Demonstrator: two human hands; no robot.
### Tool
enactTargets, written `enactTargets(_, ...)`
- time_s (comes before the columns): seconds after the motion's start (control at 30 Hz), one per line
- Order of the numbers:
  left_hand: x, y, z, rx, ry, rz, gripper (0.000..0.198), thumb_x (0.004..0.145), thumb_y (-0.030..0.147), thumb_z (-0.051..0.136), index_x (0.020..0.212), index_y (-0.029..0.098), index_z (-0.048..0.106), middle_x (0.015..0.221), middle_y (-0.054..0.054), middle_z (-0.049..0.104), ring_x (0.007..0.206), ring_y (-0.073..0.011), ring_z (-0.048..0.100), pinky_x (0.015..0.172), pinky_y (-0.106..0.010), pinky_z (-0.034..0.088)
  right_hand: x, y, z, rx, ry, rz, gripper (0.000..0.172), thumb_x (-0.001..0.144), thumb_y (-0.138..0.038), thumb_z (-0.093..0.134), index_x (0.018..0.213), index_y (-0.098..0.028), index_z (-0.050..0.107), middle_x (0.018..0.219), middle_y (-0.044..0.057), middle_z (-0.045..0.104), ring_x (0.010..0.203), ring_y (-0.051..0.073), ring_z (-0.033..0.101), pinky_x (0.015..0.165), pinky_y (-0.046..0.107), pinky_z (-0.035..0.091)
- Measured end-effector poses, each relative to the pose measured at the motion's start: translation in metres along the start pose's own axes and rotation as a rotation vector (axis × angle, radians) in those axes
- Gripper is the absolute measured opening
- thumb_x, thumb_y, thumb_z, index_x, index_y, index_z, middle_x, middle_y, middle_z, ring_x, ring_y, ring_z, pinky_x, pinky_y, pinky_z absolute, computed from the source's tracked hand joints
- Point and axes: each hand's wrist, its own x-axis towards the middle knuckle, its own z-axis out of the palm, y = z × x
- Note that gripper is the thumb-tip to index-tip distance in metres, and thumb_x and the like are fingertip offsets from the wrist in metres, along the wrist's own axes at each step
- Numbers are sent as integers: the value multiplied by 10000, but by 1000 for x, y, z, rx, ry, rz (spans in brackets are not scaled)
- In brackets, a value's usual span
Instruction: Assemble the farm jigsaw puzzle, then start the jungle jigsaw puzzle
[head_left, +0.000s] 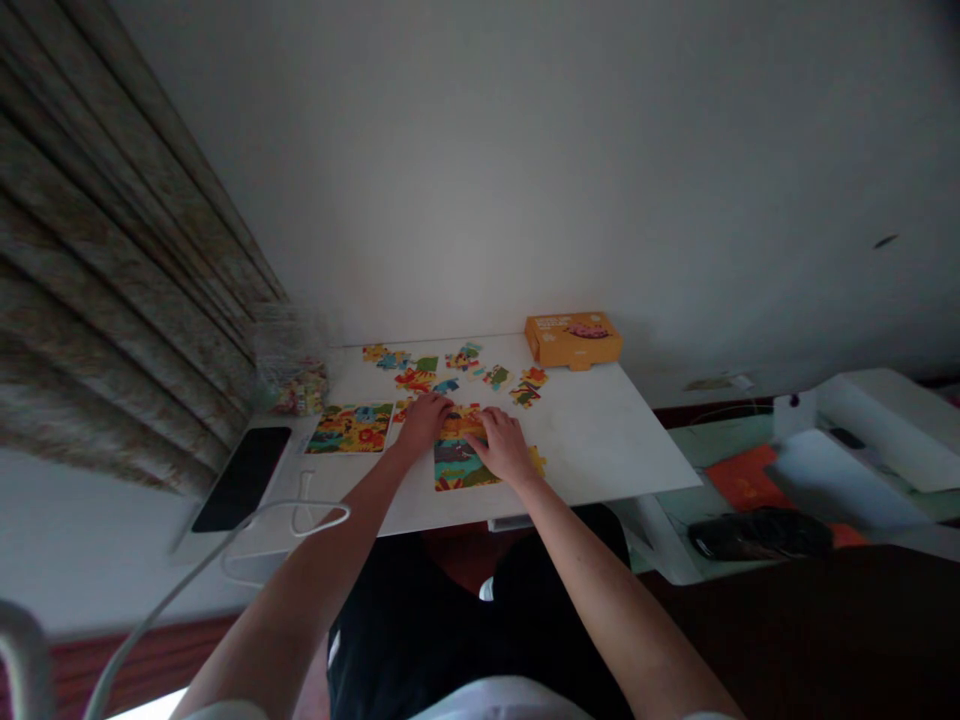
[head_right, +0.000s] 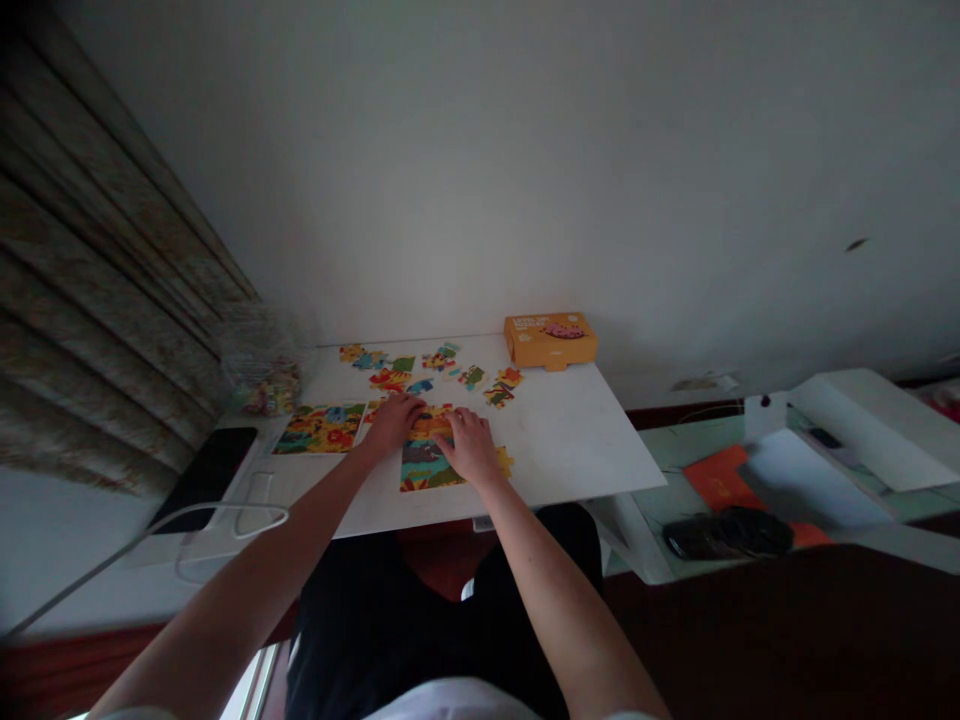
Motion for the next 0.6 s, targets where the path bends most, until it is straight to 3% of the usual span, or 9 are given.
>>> enactTargets(0.2, -17, 10, 0, 79, 26, 5, 277, 995, 237, 525, 1183, 212, 726, 1302, -130, 679, 1231, -297, 598, 1111, -501, 410, 0, -1, 0, -3, 3, -4, 356, 1009, -464, 563, 1219, -182, 620, 1207, 145, 649, 1107, 291, 590, 941, 434, 459)
enactTargets(0.3, -33, 17, 0, 73, 29, 75, 338, 1006, 247, 503, 1293, 205, 677, 1387, -142, 641, 1303, -285, 572, 1155, -499, 385, 0, -1, 0, -5, 6, -3, 349, 999, -450, 585, 1223, -185, 620, 1212, 146, 649, 1112, 294, 589, 941, 437, 460)
enactTargets(0.43, -58, 24, 1, 84, -51, 174, 450, 1022, 345, 483, 1445, 215, 564, 1517, -136, 547, 1439, -271, 464, 1222, -514, 308, 0, -1, 0, -11, 1, -4, 321, 995, -411, 597, 1215, -179, 624, 1206, 145, 657, 1113, 298, 591, 942, 438, 462)
enactTargets(0.6, -74, 27, 4, 143, -127, 162, 575, 1011, 443, 493, 1538, 217, 456, 1599, -137, 445, 1506, -278, 374, 1250, -536, 244, -1, -1, 1, -14, -9, -8, 277, 989, -367, 601, 1202, -194, 639, 1184, 140, 666, 1110, 297, 592, 942, 441, 463)
